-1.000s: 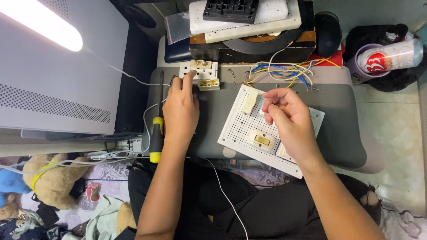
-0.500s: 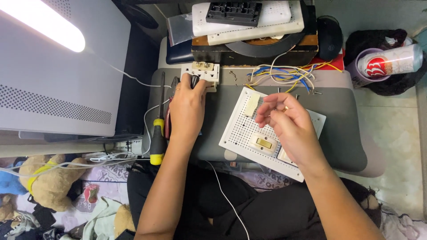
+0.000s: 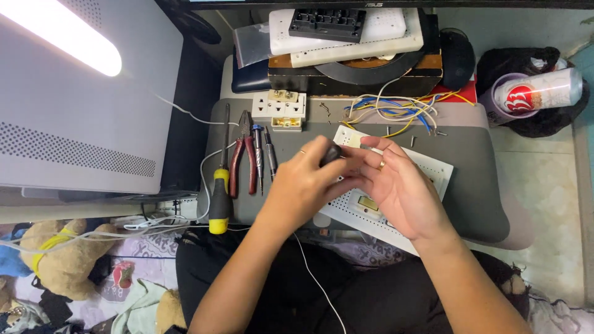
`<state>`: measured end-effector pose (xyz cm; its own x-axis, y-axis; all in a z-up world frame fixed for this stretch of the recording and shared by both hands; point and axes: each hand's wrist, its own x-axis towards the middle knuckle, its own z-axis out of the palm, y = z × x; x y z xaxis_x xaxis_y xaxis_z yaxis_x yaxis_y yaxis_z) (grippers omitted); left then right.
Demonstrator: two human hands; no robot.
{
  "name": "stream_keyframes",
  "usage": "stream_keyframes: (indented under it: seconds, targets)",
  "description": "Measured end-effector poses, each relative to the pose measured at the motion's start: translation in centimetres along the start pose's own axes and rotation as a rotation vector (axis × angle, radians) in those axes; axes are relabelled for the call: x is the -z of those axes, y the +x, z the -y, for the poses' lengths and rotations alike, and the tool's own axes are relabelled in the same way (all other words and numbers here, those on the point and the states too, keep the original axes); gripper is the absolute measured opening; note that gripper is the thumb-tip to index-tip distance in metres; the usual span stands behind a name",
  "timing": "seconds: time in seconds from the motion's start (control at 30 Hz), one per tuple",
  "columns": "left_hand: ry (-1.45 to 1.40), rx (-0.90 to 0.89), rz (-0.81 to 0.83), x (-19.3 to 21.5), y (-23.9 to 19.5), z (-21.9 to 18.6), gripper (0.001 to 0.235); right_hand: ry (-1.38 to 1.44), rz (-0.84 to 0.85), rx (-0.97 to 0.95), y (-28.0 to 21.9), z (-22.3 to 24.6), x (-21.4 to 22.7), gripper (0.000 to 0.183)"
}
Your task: The person uses a screwdriver to tighten screws on a white electrical panel containing switches and sockets. They then lift the panel to inspect the wiring and components, and finally use a small black tool to adjust parts on the panel.
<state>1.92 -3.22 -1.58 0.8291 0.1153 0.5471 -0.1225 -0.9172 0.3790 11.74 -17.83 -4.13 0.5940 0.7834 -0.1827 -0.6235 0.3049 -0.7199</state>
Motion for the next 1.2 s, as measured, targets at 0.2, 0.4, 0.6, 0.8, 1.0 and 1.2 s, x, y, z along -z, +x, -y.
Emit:
stream_keyframes:
  seconds: [0.2,0.4,0.6,0.8,1.0,1.2]
  targets:
    - [0.038,-0.02,0.025,0.3,0.0,0.1,0.004,-0.035,-0.01,-0.017,-0.3,0.8,-0.5,0.036]
    - [0.05,-0.131,0.038,-0.1,-0.4,0.2,0.013,0.022,-0.008,-0.076,0.0,0.5,0.0,0.038]
    - [0.132,-0.2,0.025,-0.1,-0.2,-0.8,0.017,0.038,-0.033,-0.055,-0.3,0.1,0.1,0.034]
    - [0.09,-0.128,0.112,0.1,0.1,-1.8,0.012,-0.001,-0.024,-0.033,-0.5,0.6,-1.1,0.033]
    - [-0.16,0.04,0.293,1.7,0.6,-2.2,0.014,-0.162,0.065,0.047,0.3,-1.6,1.7,0.037]
    - [-0.202,0.074,0.175,0.7,0.5,-1.7,0.008,-0.116,0.056,0.096,-0.4,0.0,-1.1,0.032]
